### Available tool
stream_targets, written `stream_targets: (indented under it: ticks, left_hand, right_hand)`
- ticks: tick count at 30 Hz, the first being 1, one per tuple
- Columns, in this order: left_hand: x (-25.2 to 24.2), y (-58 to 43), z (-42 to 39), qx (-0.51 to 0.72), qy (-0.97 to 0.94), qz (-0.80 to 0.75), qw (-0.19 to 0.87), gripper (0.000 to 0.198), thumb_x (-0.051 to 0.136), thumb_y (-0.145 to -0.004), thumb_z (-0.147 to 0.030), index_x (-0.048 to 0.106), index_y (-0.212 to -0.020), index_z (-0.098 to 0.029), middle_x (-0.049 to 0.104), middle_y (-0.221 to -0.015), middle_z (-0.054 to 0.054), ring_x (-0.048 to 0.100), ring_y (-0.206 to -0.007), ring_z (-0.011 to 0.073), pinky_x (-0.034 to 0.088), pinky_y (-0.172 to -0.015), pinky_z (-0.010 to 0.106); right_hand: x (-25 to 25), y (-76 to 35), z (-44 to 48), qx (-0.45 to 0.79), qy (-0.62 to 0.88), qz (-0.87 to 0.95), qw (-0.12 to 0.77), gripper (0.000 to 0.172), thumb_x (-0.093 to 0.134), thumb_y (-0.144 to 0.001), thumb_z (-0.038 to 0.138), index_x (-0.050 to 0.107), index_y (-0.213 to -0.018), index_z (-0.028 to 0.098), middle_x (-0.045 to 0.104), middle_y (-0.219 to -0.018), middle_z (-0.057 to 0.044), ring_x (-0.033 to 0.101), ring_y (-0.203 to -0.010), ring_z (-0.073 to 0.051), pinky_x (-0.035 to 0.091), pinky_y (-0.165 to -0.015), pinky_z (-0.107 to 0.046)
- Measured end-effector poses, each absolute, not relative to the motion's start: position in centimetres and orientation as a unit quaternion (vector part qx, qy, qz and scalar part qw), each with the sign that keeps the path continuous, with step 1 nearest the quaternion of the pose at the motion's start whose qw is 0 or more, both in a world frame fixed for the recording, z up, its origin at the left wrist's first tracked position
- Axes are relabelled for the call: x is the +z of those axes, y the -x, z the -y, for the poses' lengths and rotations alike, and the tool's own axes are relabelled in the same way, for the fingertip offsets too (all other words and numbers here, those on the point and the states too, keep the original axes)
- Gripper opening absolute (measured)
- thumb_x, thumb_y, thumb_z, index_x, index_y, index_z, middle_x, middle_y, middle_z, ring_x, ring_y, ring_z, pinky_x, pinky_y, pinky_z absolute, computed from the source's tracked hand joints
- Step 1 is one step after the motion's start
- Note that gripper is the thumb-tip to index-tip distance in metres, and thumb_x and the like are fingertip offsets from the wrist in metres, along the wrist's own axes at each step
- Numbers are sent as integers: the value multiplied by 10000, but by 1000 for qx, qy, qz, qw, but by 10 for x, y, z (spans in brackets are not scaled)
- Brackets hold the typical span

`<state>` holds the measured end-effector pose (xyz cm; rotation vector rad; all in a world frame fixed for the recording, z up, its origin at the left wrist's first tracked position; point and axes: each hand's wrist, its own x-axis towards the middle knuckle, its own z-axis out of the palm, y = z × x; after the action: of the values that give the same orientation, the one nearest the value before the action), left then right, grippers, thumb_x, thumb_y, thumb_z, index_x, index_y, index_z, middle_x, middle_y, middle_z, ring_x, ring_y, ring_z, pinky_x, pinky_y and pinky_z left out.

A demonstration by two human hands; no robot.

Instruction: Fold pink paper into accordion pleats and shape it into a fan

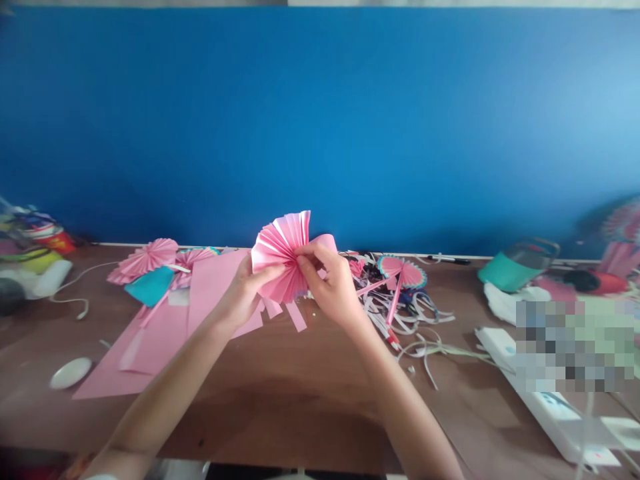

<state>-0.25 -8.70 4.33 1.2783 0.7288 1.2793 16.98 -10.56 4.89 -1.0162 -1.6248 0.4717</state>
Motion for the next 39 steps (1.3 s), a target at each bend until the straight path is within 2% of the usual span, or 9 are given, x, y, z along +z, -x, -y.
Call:
stream_targets:
  ticks: [3, 6, 9, 12, 15, 18, 24, 33, 39]
  left_hand:
    - [47, 7, 82, 551, -511, -340, 565, 307, 742, -781, -350, 695, -1042, -196, 734, -1032, 75, 676, -1062, 297, 511, -966, 469]
    - [54, 13, 78, 568, -494, -349, 558, 232, 764, -746, -325, 714, -931, -194, 736, -975, 56, 685, -1050, 276, 499, -996, 452]
    - [58, 18, 75, 584, -495, -355, 537, 170, 766, -736, -309, 716, -850, -194, 733, -965, 55, 687, -1042, 264, 512, -985, 418]
    - [52, 22, 67, 615, -484, -377, 496, 242, 780, -734, -329, 698, -919, -196, 726, -1030, 51, 677, -1074, 255, 512, -982, 404]
    - [45, 28, 58, 640, -460, -417, 453, 330, 794, -729, -362, 660, -988, -209, 721, -1048, 44, 672, -1082, 257, 509, -966, 412]
    - [47, 32, 53, 622, -487, -423, 444, 287, 787, -726, -341, 669, -944, -197, 720, -1085, 55, 659, -1115, 266, 498, -984, 409]
    - [50, 28, 52, 570, -512, -399, 504, 324, 774, -744, -335, 668, -1017, -195, 743, -1019, 62, 686, -1065, 262, 489, -1009, 440]
    - [25, 33, 44, 471, -581, -391, 536, 690, 762, -758, -325, 515, -1398, -251, 693, -1227, 125, 618, -1216, 310, 401, -1100, 522]
    - [8, 30, 27, 365, -631, -418, 542, 709, 786, -719, -344, 532, -1379, -286, 644, -1322, 133, 624, -1205, 333, 441, -1046, 508]
  right_hand:
    - [46, -172, 101, 198, 454, 621, 607, 167, 482, -975, 316, 619, -966, 223, 596, -766, 3, 539, -662, -137, 426, -648, -278]
    - [42, -174, 92, 296, 471, 556, 618, 259, 467, -977, 462, 586, -1044, 242, 653, -926, -32, 600, -847, -175, 456, -768, -304]
    - [40, -175, 87, 524, 407, 555, 502, 535, 343, -954, 672, 601, -1120, 234, 690, -997, -74, 638, -901, -212, 477, -820, -345]
    - [41, -178, 89, 625, 356, 588, 369, 575, 436, -919, 696, 645, -1075, 185, 646, -747, -40, 595, -702, -171, 467, -711, -307]
    - [46, -182, 96, 586, 392, 615, 354, 409, 659, -861, 553, 675, -996, 168, 456, -574, 58, 395, -516, -87, 335, -530, -233]
    - [51, -185, 99, 499, 431, 634, 404, 374, 626, -884, 528, 676, -841, 161, 302, -517, 87, 251, -464, -69, 199, -459, -235]
    - [60, -191, 104, 363, 457, 644, 495, 380, 577, -922, 495, 659, -744, 170, 316, -529, 63, 254, -481, -75, 169, -457, -252]
    - [61, -211, 94, 390, 389, 497, 671, 319, 691, -838, 478, 618, -721, 189, 233, -454, 106, 171, -415, -65, 156, -432, -257]
    - [66, -219, 96, 403, 371, 501, 670, 262, 681, -852, 416, 626, -728, 192, 215, -463, 109, 158, -425, -66, 149, -442, -261]
